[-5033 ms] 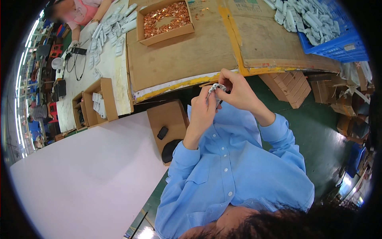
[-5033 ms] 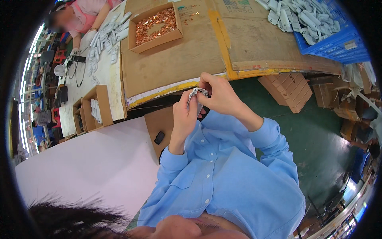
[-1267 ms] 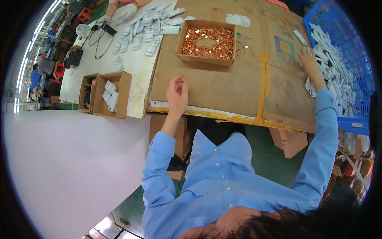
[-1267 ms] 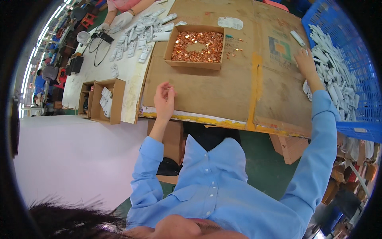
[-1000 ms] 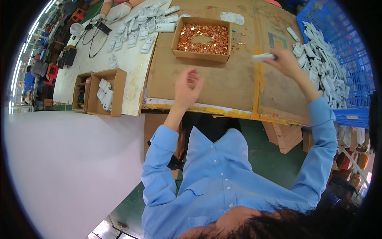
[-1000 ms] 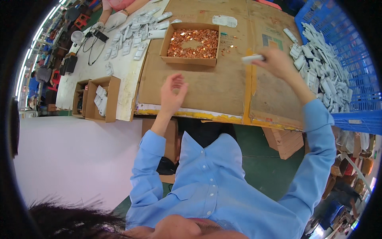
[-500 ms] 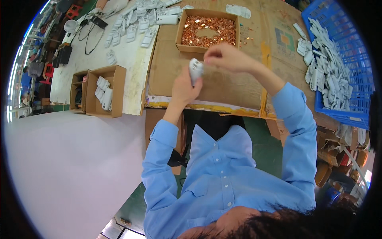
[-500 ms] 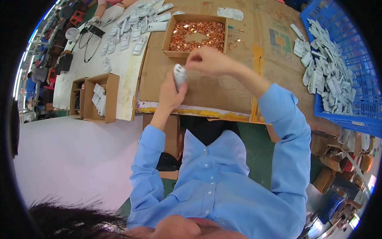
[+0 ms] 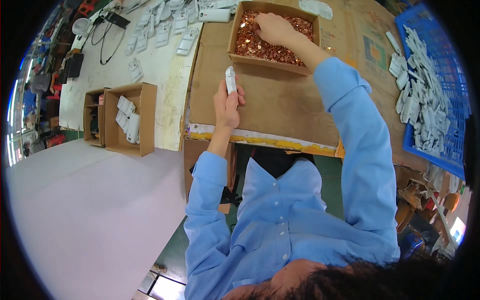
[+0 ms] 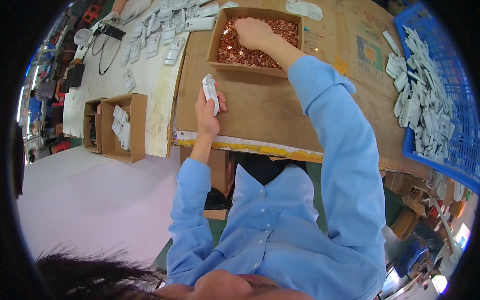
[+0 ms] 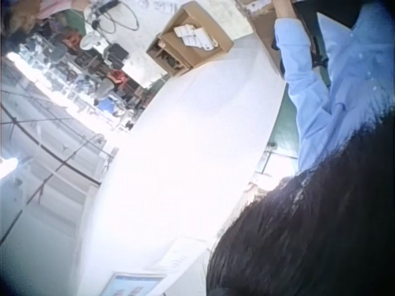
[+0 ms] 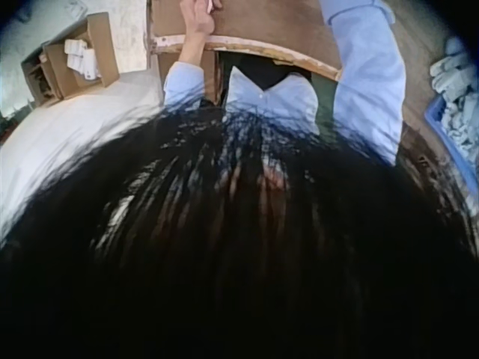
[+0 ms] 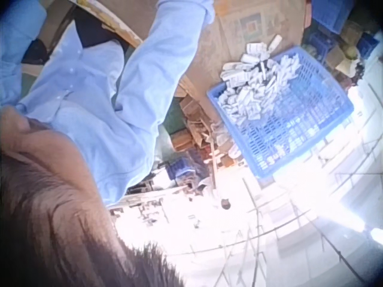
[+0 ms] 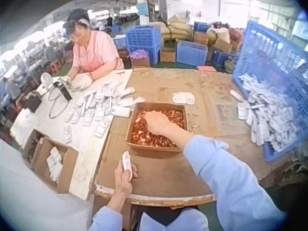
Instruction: Assembling small metal components into plastic housings at an industrial workbench.
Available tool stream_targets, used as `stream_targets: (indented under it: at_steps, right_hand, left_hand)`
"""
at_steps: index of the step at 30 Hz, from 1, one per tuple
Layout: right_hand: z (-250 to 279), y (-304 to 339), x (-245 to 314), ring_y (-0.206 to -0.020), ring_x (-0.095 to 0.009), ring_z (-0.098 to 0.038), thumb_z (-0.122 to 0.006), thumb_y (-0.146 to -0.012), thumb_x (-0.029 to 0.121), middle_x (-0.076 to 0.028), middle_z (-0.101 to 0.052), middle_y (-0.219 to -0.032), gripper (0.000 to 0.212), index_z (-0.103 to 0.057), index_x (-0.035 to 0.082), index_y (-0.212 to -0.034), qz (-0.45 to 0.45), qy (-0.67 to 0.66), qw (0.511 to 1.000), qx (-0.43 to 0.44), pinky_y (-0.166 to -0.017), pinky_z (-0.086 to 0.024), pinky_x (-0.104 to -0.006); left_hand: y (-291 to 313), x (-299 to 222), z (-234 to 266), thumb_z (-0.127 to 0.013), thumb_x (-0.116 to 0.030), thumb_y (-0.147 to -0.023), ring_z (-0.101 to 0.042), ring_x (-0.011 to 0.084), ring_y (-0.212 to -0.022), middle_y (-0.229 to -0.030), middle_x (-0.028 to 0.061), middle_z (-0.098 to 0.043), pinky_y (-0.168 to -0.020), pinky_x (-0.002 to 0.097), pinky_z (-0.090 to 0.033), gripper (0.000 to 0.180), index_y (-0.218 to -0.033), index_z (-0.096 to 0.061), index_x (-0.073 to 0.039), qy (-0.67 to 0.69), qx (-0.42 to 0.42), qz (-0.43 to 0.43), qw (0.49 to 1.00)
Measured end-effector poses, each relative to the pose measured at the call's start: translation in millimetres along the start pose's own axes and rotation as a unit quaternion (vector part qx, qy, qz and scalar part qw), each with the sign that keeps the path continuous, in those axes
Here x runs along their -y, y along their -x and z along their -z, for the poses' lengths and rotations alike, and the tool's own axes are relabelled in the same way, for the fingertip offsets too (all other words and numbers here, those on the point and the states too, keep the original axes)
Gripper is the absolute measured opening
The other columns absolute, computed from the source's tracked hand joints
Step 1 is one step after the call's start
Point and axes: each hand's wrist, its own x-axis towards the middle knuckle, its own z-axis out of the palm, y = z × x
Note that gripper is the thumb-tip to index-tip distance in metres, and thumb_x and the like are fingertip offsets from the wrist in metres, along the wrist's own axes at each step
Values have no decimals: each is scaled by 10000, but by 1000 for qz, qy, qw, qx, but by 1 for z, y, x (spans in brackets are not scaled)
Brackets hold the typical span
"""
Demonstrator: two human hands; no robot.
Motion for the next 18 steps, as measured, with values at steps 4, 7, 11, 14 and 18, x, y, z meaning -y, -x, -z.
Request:
stream_targets:
  at_steps: [4,7,11,14,18]
  right_hand:
    - [-2,-4,3,-1022,-364,-621,-575,-813,107,-199,-653,-1035,191,-641,36,-977,-12,-9,1000,18,-862,-496,-506]
    - [-2,-4,7,-1037,-361,-617,-577,-806,97,-202,-651,-1045,202,-635,24,-986,-29,8,999,16,-871,-498,-503]
    - [3,-4,10,-1042,-361,-617,-576,-803,82,-209,-646,-1063,227,-629,11,-1012,-41,18,999,30,-877,-501,-493]
    - [10,0,11,-1037,-363,-619,-602,-822,121,-215,-647,-1067,227,-633,8,-1016,-49,39,996,61,-872,-508,-478]
    - [10,5,2,-1021,-359,-628,-644,-840,208,-221,-653,-1057,260,-649,0,-996,-41,50,995,77,-864,-516,-462]
  left_hand:
    - [0,1,1,-463,-240,-887,-507,85,-624,-815,48,-580,-569,230,-425,413,-1188,-521,35,3,4,-2,1000]
    - [-1,0,0,-468,-230,-884,-502,87,-622,-810,49,-580,-569,230,-423,411,-1187,-519,43,-1,2,-7,1000]
    - [-1,2,0,-466,-299,-875,-508,85,-617,-808,50,-585,-564,224,-415,472,-1205,-512,35,-6,1,0,1000]
    - [0,3,1,-472,-377,-872,-515,83,-614,-812,49,-589,-561,218,-410,528,-1222,-508,17,-14,0,7,1000]
    - [0,2,2,-474,-369,-873,-516,82,-611,-814,48,-589,-556,220,-415,517,-1220,-509,13,-24,3,6,1000]
